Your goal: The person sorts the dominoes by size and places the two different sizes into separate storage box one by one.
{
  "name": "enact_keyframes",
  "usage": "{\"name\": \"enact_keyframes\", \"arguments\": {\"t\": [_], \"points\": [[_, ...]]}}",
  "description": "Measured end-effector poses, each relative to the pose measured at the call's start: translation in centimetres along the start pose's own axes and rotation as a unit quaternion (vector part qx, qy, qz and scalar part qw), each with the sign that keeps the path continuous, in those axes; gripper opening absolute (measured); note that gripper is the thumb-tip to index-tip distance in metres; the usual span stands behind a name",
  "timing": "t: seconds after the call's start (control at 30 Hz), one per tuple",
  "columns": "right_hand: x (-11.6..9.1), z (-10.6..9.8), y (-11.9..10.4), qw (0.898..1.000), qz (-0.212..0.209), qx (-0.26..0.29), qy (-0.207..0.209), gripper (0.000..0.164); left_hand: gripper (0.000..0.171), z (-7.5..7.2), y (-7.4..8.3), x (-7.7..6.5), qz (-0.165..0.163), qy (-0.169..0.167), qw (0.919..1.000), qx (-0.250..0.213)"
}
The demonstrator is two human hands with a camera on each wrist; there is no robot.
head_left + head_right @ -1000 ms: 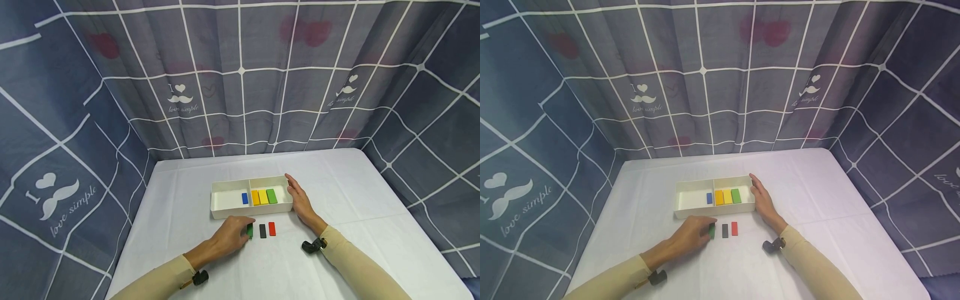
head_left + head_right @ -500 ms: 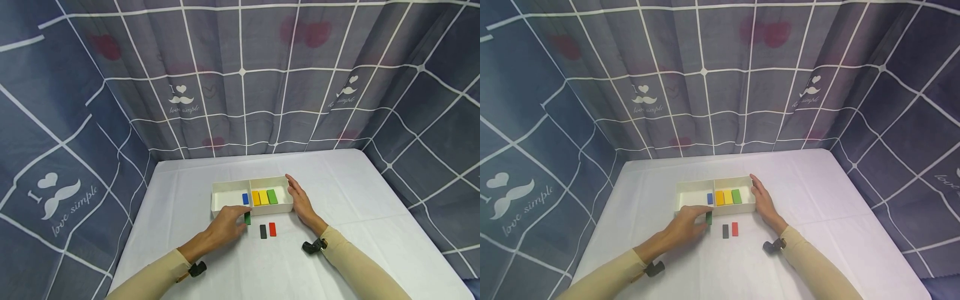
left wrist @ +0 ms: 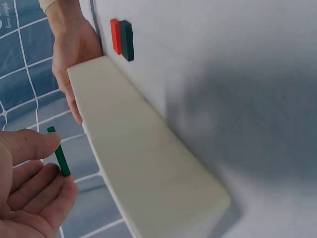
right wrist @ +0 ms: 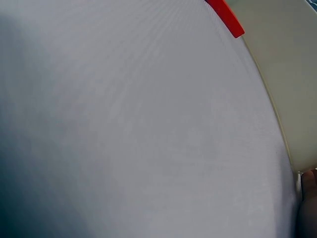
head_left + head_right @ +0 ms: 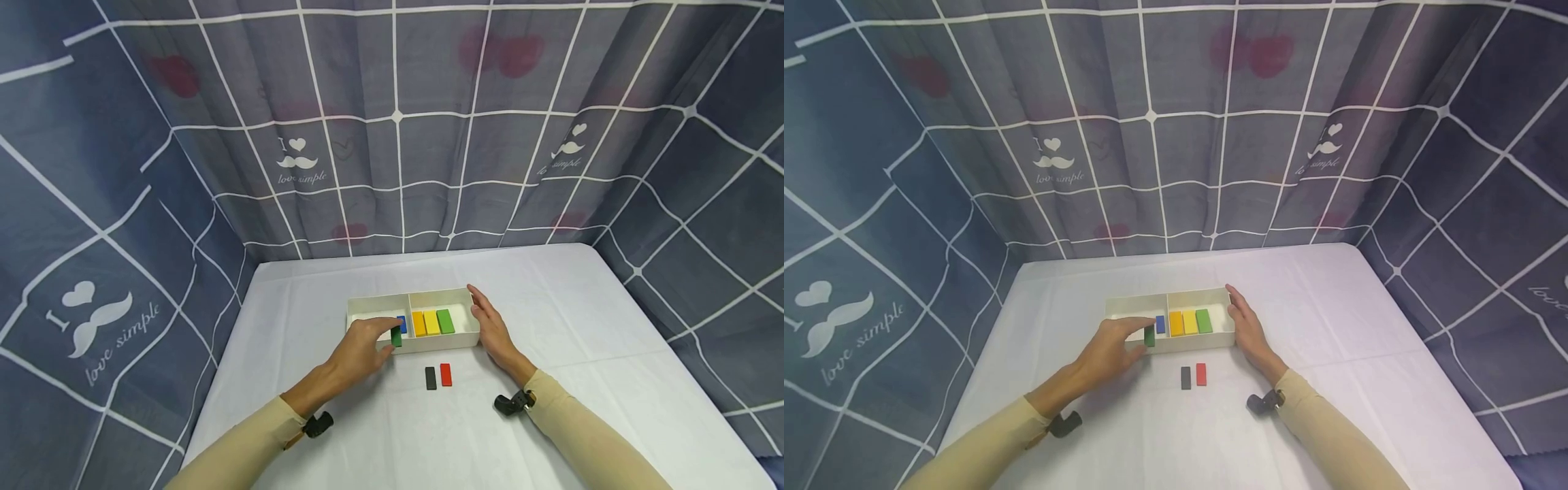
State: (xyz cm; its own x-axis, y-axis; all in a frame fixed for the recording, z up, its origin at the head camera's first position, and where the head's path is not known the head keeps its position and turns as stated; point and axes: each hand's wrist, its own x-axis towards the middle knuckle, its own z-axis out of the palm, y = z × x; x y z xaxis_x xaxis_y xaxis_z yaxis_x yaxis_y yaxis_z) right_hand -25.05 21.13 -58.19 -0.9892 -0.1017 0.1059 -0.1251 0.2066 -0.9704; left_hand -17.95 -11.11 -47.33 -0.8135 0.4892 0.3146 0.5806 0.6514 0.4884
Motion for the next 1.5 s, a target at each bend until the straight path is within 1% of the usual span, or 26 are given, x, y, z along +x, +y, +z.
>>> {"name": "enact_keyframes", "arguments": {"t": [0.13, 0.3, 0.47, 0.63, 0.8, 1.0, 1.3, 1.5], "points": [[0.0, 0.0, -0.1, 1.000, -0.001, 0.001, 0.001, 0.053, 0.055, -0.3, -0.2, 0.3, -0.008, 0.006, 0.9999, 0.001], [0.0, -0.1, 0.0, 1.000, 0.001, -0.003, -0.001, 0.054, 0.056, -0.5, -0.7, 0.7, -0.018, 0.006, 0.9998, 0.005], [0.1, -0.1, 0.2, 1.000, 0.002, -0.004, 0.000, 0.054, 0.056, -0.5, -1.2, 1.2, -0.025, 0.004, 0.9994, 0.022], [0.0, -0.2, 0.3, 1.000, 0.000, -0.003, -0.001, 0.053, 0.056, -0.5, -1.6, 1.7, -0.023, 0.003, 0.9991, 0.034], [0.0, -0.2, 0.3, 1.000, 0.000, -0.004, -0.002, 0.053, 0.055, -0.5, -2.1, 2.2, -0.024, -0.004, 0.9989, 0.041], [0.1, -0.2, 0.4, 1.000, 0.001, -0.006, -0.003, 0.054, 0.054, -0.3, -2.7, 2.7, -0.019, -0.005, 0.9989, 0.043], [0.2, -0.1, 0.3, 1.000, -0.004, 0.002, -0.003, 0.053, 0.053, 0.1, -3.4, 3.6, -0.028, -0.025, 0.9987, 0.035], [0.1, -0.1, 0.2, 1.000, -0.004, -0.001, -0.001, 0.053, 0.053, 0.8, -4.3, 4.0, -0.043, -0.047, 0.9977, 0.025]]}}
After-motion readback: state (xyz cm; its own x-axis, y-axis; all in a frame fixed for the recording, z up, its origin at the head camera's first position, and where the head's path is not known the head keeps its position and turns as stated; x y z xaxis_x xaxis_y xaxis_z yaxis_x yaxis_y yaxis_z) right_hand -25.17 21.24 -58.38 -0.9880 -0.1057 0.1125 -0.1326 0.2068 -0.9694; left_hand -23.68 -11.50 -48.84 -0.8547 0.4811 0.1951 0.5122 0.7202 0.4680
